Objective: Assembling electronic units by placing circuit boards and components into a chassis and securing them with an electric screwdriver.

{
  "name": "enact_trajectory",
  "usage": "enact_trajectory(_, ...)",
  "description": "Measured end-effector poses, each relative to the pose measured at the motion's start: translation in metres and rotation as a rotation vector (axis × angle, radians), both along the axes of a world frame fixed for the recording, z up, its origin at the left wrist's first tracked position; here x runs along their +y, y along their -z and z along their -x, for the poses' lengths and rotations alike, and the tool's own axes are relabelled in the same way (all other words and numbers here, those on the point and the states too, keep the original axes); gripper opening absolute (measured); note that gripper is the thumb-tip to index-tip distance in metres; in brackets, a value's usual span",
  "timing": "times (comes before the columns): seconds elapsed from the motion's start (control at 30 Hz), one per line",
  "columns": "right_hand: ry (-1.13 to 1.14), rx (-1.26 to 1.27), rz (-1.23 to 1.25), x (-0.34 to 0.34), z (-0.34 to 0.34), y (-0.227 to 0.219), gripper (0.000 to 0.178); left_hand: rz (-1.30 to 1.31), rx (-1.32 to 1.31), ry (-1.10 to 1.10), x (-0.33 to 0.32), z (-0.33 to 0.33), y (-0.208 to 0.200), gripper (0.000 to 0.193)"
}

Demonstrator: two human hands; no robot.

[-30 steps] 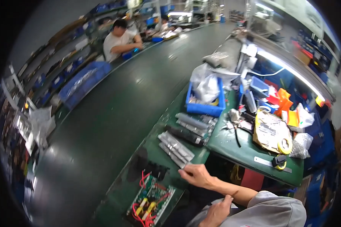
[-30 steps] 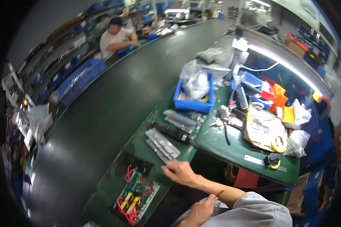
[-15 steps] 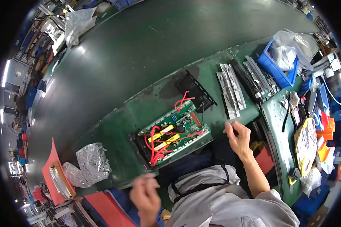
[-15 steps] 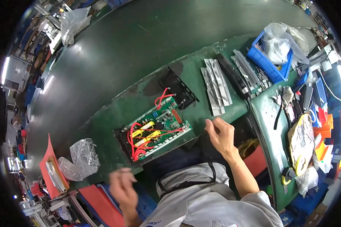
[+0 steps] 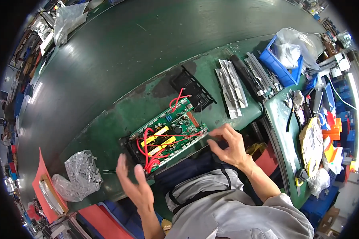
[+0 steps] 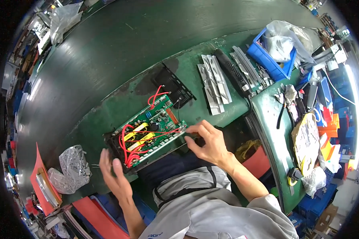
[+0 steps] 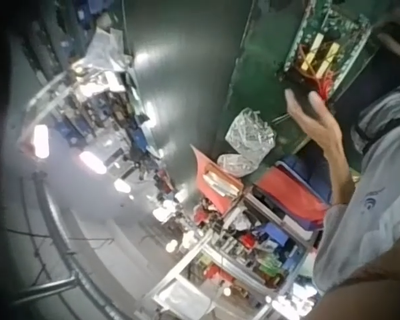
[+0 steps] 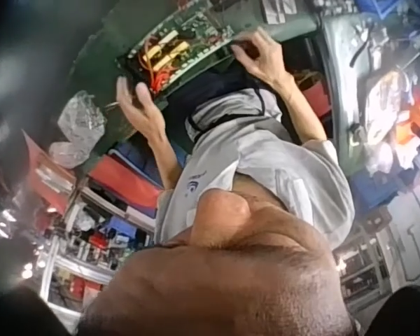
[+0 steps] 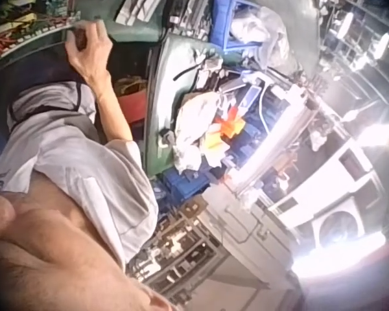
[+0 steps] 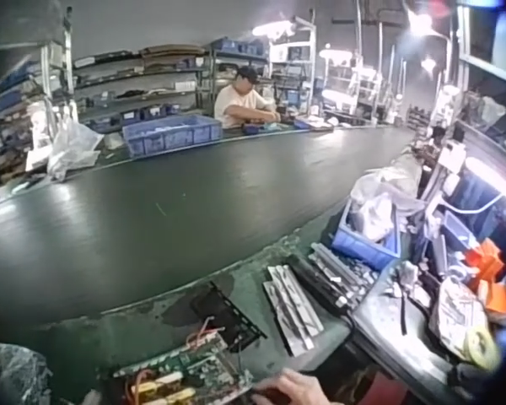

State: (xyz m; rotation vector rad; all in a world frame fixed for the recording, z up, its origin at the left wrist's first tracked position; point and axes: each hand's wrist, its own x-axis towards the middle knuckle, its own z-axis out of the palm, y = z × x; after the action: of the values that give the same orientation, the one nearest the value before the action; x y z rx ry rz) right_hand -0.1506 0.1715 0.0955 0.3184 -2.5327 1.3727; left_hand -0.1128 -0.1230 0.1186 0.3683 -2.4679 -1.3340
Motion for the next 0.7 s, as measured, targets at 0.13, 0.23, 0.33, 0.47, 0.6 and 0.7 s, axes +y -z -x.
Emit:
enact_trajectory(0.13,0.092,-0.111,-0.055,-0.007,0.000,0.004,0.043,-0.281,-0.218,-0.033,0.018,0.005,0.006,0.049)
enact_trajectory(0.23,0.092,-0.092,-0.108,-0.008,0.001,0.007,0.046,-0.214,-0.192,-0.043,0.018,0.007,0.010,0.049)
enact_trajectory(0.33,0.058,-0.061,-0.082,-0.007,0.001,0.022,0.046,-0.244,-0.181,-0.080,0.020,0.014,0.013,0.045)
enact_trajectory(0.47,0.071,-0.199,0.015,-0.008,0.006,0.024,0.046,-0.298,-0.177,-0.073,0.010,0.022,0.021,0.042)
enact_trajectory(0.6,0.024,-0.087,-0.072,-0.010,0.005,0.014,0.048,-0.296,-0.190,-0.057,0.004,0.025,0.019,0.040)
enact_trajectory(0.7,-0.019,0.092,-0.204,-0.007,0.006,0.013,0.051,-0.304,-0.166,0.011,0.006,0.019,0.011,0.050)
